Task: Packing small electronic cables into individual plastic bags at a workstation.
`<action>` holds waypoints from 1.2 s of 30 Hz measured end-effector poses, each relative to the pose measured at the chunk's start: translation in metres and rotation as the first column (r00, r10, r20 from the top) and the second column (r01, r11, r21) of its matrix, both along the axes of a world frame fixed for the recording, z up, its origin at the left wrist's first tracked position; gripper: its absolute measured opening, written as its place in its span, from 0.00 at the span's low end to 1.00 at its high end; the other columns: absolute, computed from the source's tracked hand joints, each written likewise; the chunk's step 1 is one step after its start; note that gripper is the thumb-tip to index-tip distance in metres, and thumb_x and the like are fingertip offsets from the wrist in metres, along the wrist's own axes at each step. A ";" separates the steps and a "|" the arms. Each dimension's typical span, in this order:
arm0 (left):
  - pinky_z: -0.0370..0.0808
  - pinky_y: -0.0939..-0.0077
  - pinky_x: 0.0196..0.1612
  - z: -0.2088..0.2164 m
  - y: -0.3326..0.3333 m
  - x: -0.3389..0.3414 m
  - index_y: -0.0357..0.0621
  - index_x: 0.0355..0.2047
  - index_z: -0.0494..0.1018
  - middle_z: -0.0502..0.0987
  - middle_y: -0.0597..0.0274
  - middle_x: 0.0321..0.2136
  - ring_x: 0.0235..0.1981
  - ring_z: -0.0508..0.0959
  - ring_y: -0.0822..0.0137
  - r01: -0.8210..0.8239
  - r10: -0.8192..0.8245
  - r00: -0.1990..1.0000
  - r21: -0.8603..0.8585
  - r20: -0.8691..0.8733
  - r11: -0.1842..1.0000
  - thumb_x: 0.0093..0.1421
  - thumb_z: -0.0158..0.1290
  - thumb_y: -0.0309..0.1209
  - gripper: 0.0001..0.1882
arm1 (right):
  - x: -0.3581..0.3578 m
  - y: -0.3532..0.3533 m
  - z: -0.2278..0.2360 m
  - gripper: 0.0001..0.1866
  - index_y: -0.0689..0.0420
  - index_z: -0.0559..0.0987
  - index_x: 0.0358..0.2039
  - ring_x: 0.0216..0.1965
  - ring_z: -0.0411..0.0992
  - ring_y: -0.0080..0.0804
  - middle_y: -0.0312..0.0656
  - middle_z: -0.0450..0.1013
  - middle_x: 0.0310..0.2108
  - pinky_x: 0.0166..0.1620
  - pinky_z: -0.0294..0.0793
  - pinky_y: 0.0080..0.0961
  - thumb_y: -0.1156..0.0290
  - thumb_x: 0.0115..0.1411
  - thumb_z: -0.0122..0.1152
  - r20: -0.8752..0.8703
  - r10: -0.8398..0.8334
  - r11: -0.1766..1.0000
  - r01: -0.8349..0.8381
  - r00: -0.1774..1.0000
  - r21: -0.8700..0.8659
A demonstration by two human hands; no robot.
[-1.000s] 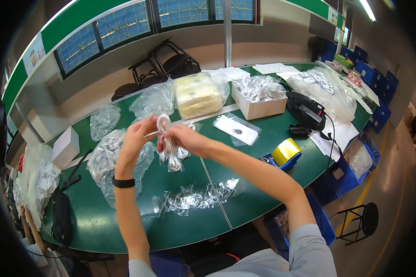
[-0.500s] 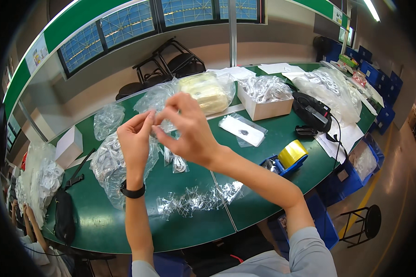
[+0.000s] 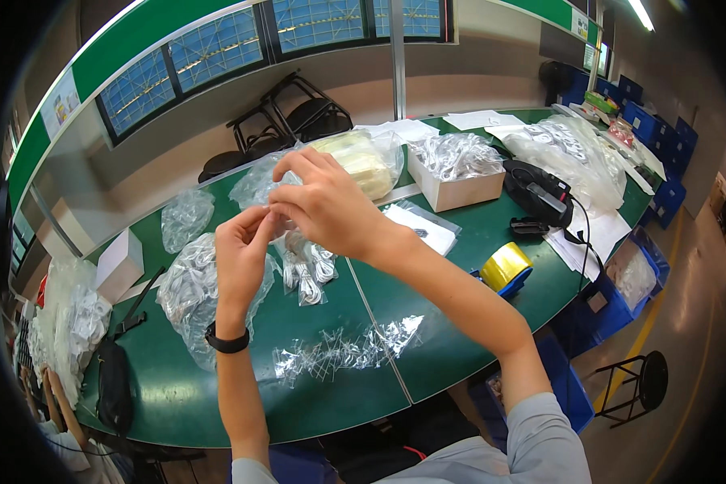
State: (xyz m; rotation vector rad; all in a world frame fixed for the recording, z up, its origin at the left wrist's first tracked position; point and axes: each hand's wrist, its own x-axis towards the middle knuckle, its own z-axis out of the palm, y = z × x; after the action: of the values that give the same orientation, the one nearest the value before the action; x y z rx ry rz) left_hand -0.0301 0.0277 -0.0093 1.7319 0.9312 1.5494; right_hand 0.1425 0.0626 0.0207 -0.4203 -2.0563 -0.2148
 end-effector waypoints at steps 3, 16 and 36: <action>0.77 0.81 0.39 0.001 -0.005 -0.002 0.27 0.41 0.77 0.82 0.59 0.32 0.35 0.81 0.74 0.004 0.002 0.995 0.063 -0.103 0.998 0.65 0.51 0.24 0.10 | 0.004 -0.002 0.003 0.04 0.58 0.81 0.31 0.42 0.71 0.40 0.40 0.72 0.40 0.45 0.71 0.37 0.74 0.53 0.65 0.031 0.060 0.998 -0.060 0.998 0.008; 0.77 0.78 0.46 0.007 -0.027 0.012 0.26 0.42 0.77 0.83 0.53 0.36 0.38 0.82 0.69 0.125 -0.135 0.982 -0.081 -0.132 0.989 0.66 0.49 0.23 0.11 | 0.035 -0.004 -0.033 0.12 0.63 0.80 0.29 0.35 0.72 0.20 0.33 0.76 0.31 0.39 0.72 0.20 0.69 0.66 0.55 -0.640 -0.018 0.711 -0.440 0.768 -0.548; 0.78 0.75 0.48 0.012 -0.023 0.007 0.28 0.44 0.77 0.82 0.50 0.37 0.39 0.83 0.66 0.120 -0.129 0.987 -0.098 -0.095 0.988 0.67 0.48 0.26 0.13 | 0.106 -0.114 -0.182 0.08 0.56 0.75 0.23 0.31 0.70 0.34 0.38 0.67 0.26 0.39 0.69 0.31 0.69 0.50 0.67 0.485 -0.387 0.865 0.491 0.784 -0.104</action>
State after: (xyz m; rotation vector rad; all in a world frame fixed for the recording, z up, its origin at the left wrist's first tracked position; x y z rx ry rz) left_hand -0.0234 0.0046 0.0025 1.7817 0.9102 1.3295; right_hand 0.2484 -0.0514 -0.1609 -1.0923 -2.4191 -0.3928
